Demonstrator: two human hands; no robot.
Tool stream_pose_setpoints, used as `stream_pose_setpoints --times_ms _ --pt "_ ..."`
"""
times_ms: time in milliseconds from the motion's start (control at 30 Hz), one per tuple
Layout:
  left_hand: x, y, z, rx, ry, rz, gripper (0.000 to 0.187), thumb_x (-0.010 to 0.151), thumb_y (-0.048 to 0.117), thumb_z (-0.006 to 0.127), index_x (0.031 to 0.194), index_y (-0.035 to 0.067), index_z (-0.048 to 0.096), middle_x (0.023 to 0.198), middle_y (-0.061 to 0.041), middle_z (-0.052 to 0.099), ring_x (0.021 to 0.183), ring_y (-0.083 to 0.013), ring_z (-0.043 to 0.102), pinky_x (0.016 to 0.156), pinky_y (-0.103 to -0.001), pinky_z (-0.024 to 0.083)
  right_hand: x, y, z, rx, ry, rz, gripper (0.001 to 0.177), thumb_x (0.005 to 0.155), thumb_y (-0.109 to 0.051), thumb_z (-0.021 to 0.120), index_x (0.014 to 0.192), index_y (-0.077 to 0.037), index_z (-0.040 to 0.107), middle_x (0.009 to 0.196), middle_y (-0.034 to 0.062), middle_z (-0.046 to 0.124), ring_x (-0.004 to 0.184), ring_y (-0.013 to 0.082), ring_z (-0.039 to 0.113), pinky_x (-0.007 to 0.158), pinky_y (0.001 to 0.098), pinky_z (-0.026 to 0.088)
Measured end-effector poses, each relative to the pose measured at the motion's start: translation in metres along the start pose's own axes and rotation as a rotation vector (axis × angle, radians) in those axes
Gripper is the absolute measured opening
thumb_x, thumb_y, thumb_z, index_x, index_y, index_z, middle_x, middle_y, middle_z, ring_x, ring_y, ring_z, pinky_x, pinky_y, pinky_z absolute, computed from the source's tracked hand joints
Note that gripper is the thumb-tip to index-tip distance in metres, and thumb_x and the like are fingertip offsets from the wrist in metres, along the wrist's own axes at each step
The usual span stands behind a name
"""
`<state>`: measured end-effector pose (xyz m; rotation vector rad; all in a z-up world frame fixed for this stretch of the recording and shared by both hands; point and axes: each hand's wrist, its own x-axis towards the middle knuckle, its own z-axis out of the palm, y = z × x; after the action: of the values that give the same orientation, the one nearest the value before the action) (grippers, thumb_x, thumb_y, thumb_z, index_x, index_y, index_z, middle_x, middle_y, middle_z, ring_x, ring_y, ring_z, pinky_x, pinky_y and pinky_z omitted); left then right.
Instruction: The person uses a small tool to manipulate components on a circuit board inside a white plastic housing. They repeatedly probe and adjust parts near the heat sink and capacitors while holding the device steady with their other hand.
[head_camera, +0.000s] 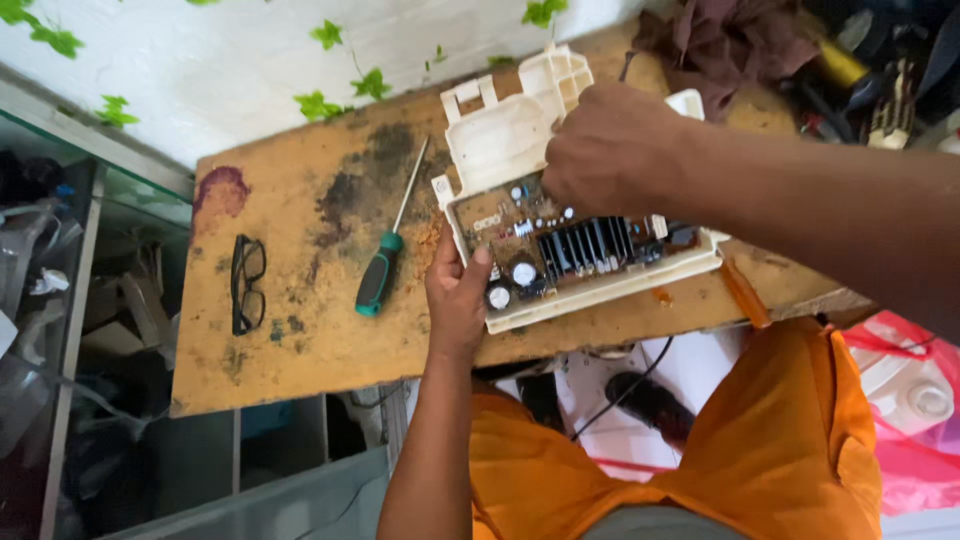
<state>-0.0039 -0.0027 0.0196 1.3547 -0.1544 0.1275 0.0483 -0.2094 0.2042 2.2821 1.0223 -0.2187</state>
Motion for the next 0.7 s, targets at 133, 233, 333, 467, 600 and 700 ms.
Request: stream_pose_setpoints --times_ms 133,233,333,467,600,700 --pt "0.0 -0.011 -0.003 -0.053 0.026 -0.022 0.074 0.094 0.027 0.069 0.158 0.003 0.04 0.15 -0.01 0.056 0.139 -0.0228 0.052 0.119 -0.04 0.04 0.002 -0.003 0.005 0.059 0.037 0.051 0.041 0.102 -0.015 0.051 0.062 -0.012 0.057 0.053 -0.0045 0.052 0.051 0.015 0.054 0.057 0.0328 0.048" --pt "0.004 -0.014 -0.003 -0.045 0.047 -0.054 0.089 0.089 0.037 0.073 0.161 0.005 0.033 0.158 -0.012 0.049 0.146 -0.0265 0.048 0.121 -0.042 0.037 0.005 -0.002 0.005 0.004 -0.055 0.021 0.047 0.11 -0.032 0.05 0.068 -0.012 0.054 0.054 -0.0068 0.042 0.05 0.011 0.047 0.054 0.029 0.051" --pt "0.005 -0.024 -0.004 -0.136 0.051 0.012 0.076 0.092 0.025 0.073 0.157 0.002 0.043 0.145 -0.012 0.061 0.131 -0.0207 0.058 0.115 -0.036 0.044 0.01 -0.001 0.011 0.038 0.101 0.074 0.023 0.094 -0.017 0.058 0.079 -0.017 0.076 0.079 0.0061 0.077 0.073 0.0316 0.075 0.055 0.0403 0.052" --pt "0.005 -0.016 -0.004 -0.059 0.059 -0.001 0.08 0.092 0.028 0.071 0.159 0.001 0.037 0.157 -0.013 0.05 0.144 -0.023 0.047 0.121 -0.036 0.036 0.005 -0.002 -0.002 0.006 0.007 0.034 0.05 0.112 -0.032 0.047 0.068 -0.011 0.053 0.055 -0.0058 0.049 0.05 0.0128 0.051 0.052 0.0292 0.052" --pt "0.003 -0.012 -0.003 -0.031 0.012 0.037 0.075 0.095 0.028 0.069 0.158 0.002 0.038 0.157 -0.013 0.049 0.146 -0.0251 0.046 0.123 -0.039 0.035 0.009 -0.008 0.003 0.037 0.011 0.009 0.038 0.108 -0.025 0.051 0.078 -0.009 0.067 0.077 0.0037 0.075 0.075 0.0251 0.072 0.06 0.0386 0.058" --pt "0.005 -0.028 -0.006 -0.11 0.003 0.082 0.067 0.094 0.03 0.073 0.151 0.003 0.05 0.139 -0.01 0.065 0.128 -0.0194 0.06 0.114 -0.036 0.044 0.016 0.0 0.012 0.055 0.166 0.08 0.032 0.099 -0.03 0.056 0.078 -0.017 0.076 0.081 0.0113 0.078 0.076 0.0335 0.077 0.062 0.0456 0.058"
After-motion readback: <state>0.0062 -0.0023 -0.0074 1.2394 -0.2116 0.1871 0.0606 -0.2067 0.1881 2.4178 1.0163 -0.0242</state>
